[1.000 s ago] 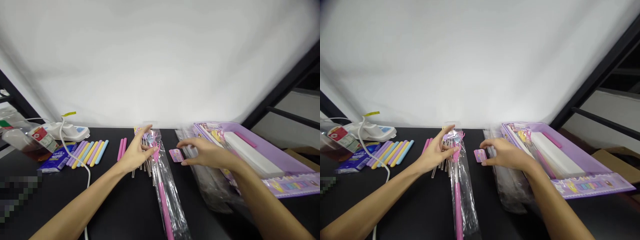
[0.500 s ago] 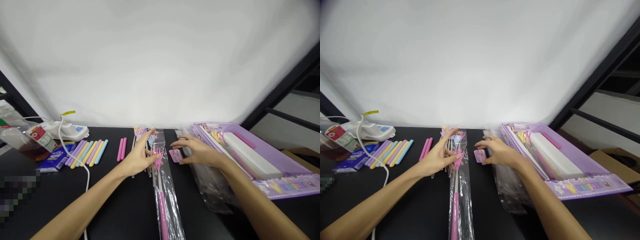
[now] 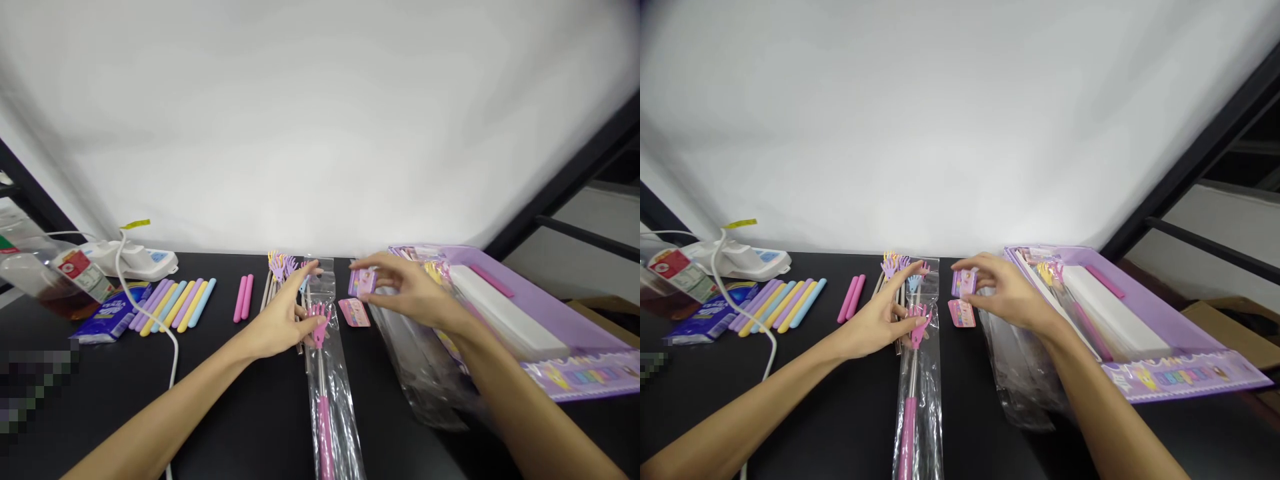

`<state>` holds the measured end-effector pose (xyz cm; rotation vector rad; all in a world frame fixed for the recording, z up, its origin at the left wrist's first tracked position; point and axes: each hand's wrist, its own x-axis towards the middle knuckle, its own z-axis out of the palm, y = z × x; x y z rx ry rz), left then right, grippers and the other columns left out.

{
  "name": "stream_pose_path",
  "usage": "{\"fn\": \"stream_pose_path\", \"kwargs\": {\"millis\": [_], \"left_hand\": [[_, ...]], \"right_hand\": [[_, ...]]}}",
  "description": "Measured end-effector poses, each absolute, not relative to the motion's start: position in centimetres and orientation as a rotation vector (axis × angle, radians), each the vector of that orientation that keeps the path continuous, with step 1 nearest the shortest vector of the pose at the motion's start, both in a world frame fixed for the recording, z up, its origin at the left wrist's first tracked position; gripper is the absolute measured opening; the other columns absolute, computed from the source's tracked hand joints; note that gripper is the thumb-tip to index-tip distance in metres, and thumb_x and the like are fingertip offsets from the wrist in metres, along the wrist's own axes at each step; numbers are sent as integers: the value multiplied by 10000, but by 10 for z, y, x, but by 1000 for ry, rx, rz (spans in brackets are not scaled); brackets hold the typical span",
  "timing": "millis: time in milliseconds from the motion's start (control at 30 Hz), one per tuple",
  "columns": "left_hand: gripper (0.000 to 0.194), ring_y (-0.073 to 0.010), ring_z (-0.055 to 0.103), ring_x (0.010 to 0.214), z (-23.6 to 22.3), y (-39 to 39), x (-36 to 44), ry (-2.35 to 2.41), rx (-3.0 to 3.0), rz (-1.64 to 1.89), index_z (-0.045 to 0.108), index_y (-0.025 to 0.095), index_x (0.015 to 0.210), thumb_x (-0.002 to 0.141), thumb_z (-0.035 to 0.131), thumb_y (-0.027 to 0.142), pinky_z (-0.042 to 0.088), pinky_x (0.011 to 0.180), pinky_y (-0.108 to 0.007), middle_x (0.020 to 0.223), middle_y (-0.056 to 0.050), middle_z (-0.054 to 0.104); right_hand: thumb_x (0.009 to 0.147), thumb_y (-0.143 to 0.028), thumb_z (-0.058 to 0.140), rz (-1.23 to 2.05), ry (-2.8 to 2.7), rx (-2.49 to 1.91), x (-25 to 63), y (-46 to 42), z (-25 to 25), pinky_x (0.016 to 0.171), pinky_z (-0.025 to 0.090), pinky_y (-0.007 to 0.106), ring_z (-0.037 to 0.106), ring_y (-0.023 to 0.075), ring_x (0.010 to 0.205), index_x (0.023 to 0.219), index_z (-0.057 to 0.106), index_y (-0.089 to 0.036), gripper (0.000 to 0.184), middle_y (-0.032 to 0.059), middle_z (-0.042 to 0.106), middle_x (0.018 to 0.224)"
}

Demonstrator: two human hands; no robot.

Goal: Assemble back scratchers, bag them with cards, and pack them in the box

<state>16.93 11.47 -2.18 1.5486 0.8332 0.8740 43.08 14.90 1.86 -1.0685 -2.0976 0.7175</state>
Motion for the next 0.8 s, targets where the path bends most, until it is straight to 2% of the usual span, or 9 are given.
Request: {"fn": "stream_pose_path", "kwargs": {"millis": [133,233,333,400,500,600,667,733,800], "left_hand": [[895,-78,684,648,-21,111,171,820,1564,858,201,509,1559,877,715,241,632,527,-270,1674,-123,144],[919,-40,626,624,-21,108,174,786,1562,856,173,525,1559,879,710,221,616,522,-257,1674,-114,142],[939,-4,553,588,-22,107,175,767,1619,863,142,539,1560,885,696,193,558,493,-218,1675,-104,146],[950,-6,527,593,-23,106,175,757,1663,860,114,537,1564,890,689,195,548,503,-226,1674,-107,148],[981,-29,541,624,-25,106,175,745,1684,835,68,537,1566,887,702,220,568,538,-254,1669,-104,161],[1006,-55,580,655,-25,105,175,753,1632,800,41,512,1577,881,725,266,588,573,-275,1635,-122,242],[1027,-82,604,664,-25,104,175,773,1582,772,16,444,1599,879,733,294,596,595,-287,1513,-153,427],[1055,-113,623,661,-25,103,175,786,1544,746,-24,364,1614,882,734,314,600,611,-299,1266,-139,611],[1071,-136,637,659,-26,103,175,792,1529,731,-48,316,1618,886,733,333,599,622,-306,1049,-93,670]], "right_hand": [[802,-328,786,769,-1847,-1010,419,141,32,810,592,381,712,208,832,1203,624,-247,440,31,721,931],[831,-304,764,737,-1830,-1000,409,136,38,737,580,349,702,189,755,1188,577,-247,407,-5,713,797],[852,-281,746,621,-1860,-985,402,135,38,772,579,346,717,190,797,1072,615,-234,260,17,752,863],[886,-280,710,546,-1882,-947,401,138,37,818,584,345,730,196,878,1064,667,-235,188,30,765,954],[911,-274,678,521,-1914,-903,401,142,36,852,593,350,735,205,959,1103,711,-249,197,33,768,1040],[910,-246,666,511,-1958,-890,401,143,35,816,600,361,737,210,929,1098,726,-244,197,35,778,1008],[907,-214,654,500,-1983,-885,400,142,35,797,595,364,735,208,910,1095,723,-240,203,36,781,1000],[902,-198,650,539,-1991,-898,399,141,35,801,588,364,733,202,897,1123,699,-240,230,33,784,987],[886,-211,672,630,-1959,-935,398,141,35,796,583,358,735,200,877,1129,663,-236,245,27,787,945]]}}
